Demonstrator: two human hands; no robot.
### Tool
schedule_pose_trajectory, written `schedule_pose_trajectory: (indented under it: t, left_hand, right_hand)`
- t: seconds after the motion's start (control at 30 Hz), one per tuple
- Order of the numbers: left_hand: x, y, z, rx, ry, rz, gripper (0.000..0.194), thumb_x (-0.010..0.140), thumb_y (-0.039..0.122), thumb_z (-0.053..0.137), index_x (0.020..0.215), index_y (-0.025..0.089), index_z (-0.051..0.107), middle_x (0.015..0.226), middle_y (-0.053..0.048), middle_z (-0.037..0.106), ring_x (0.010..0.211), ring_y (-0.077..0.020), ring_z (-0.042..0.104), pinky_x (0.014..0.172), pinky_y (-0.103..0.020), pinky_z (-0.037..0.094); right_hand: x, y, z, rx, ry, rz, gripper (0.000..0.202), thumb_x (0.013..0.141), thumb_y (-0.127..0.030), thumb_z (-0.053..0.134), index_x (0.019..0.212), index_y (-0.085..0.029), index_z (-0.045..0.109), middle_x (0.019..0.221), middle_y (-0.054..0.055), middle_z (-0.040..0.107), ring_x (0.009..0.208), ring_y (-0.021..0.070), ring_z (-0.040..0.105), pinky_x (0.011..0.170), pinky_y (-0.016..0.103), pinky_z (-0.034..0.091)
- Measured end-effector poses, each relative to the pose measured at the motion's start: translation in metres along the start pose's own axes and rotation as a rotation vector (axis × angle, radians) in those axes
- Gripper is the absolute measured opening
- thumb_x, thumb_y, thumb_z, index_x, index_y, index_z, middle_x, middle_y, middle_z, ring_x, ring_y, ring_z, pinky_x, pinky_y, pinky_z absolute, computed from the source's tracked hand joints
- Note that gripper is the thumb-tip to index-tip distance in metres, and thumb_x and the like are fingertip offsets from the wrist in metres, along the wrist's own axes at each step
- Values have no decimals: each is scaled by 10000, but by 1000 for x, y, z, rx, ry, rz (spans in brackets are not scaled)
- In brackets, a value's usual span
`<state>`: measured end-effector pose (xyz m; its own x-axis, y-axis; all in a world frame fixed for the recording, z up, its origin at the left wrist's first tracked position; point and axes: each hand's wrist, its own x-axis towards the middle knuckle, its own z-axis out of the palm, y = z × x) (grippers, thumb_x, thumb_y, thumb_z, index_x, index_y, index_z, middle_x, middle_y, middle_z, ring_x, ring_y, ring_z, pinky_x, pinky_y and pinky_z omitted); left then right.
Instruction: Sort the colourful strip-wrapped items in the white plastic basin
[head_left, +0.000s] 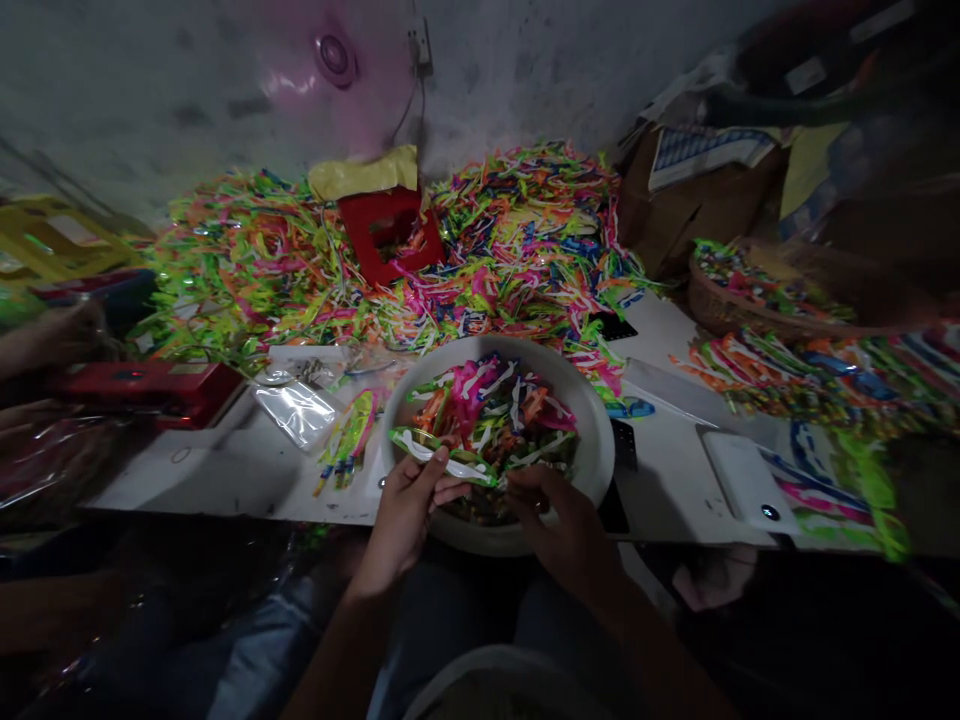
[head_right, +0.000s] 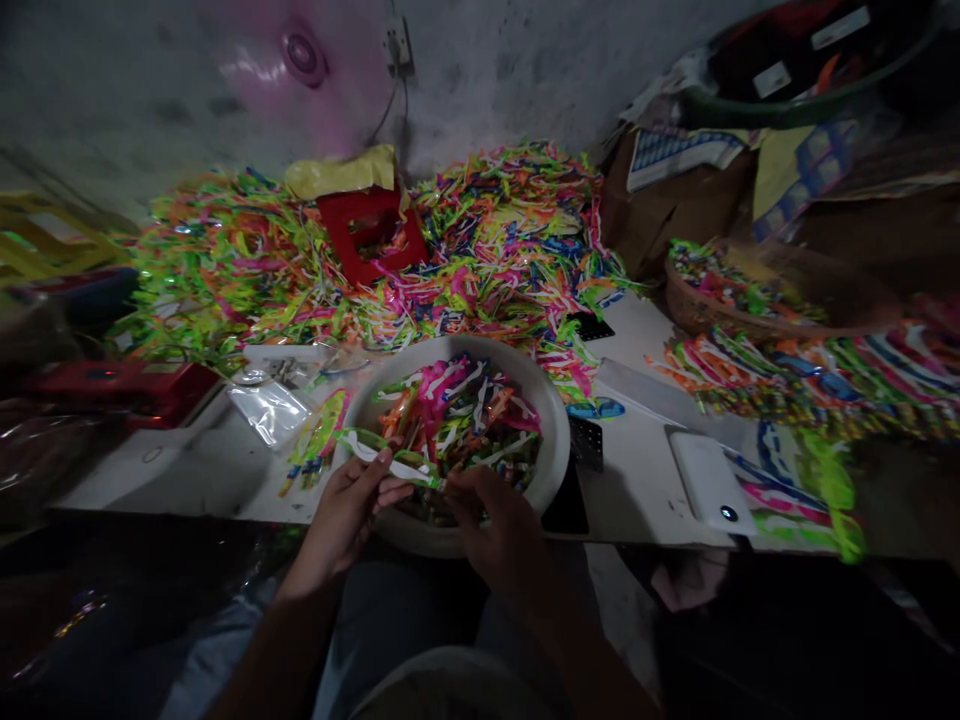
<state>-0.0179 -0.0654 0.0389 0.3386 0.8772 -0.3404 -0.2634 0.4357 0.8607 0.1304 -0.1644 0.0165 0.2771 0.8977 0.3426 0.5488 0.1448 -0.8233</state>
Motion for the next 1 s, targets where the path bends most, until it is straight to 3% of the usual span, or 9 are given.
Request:
schedule_pose_trajectory:
  t: [0.3, 0.43, 0.6, 0.7, 0.8, 0.93, 1.0]
  left_hand:
    - [-1, 1, 2, -3, 21, -10, 283, 625, 304, 733, 681, 115, 530, 729, -6, 664, 600, -106, 636, 610, -224, 561]
    - [-2, -1, -3, 23, 7, 15, 267, 652, 314, 712, 733, 113, 557, 749, -19, 671, 587, -95, 627, 617, -221, 554]
    - [-4, -7, -6, 123, -74, 54, 253, 710, 337, 658, 830, 127, 586, 931, -50, 673, 672, -118, 640, 625, -238, 545]
    - [-7, -6, -3, 238, -130, 56, 286, 729, 363, 632, 909, 142, 611, 896, -39, 679, 709, -127, 637, 640, -231, 532]
    - [-10, -2, 1, 336, -187, 61, 282, 733, 385, 619, 875, 142, 629, 782, -17, 677, 654, -120, 619, 641, -232, 521]
    - [-10, 6, 3, 407, -203, 82, 330, 744, 410, 595, 945, 149, 620, 797, -26, 670, 666, -130, 607, 636, -232, 504]
    - [-6, 14, -4, 443, -179, 131, 399, 750, 424, 578, 1048, 159, 580, 855, -38, 663, 705, -141, 604, 643, -230, 493]
  right_hand:
    - [0, -3, 4, -199, 24, -147, 149, 821, -116, 490, 900, -207, 578, 908, 52, 631, 884, 174, 577, 792, 295, 445]
    - [1, -6, 8, -19, -2, 34, 62, 793, -235, 573, 842, -196, 571, 789, 25, 626, 729, 147, 578, 663, 243, 458]
    - [3, -10, 4, 72, -107, 304, 182, 799, -338, 552, 892, -182, 550, 680, -10, 578, 625, 129, 534, 581, 224, 415]
    - [2, -8, 3, 117, -281, 300, 182, 834, -324, 494, 939, -183, 541, 739, -4, 580, 686, 136, 538, 619, 230, 408]
    - [0, -7, 5, 228, -399, 315, 195, 858, -331, 451, 771, -170, 519, 671, -16, 555, 646, 120, 520, 580, 210, 389]
    - [0, -9, 11, 192, -363, 333, 284, 860, -386, 448, 715, -157, 535, 602, -16, 559, 576, 112, 513, 526, 201, 370]
    - [4, -8, 11, 70, -351, 255, 303, 836, -430, 490, 809, -153, 610, 710, 17, 628, 666, 143, 563, 587, 222, 404]
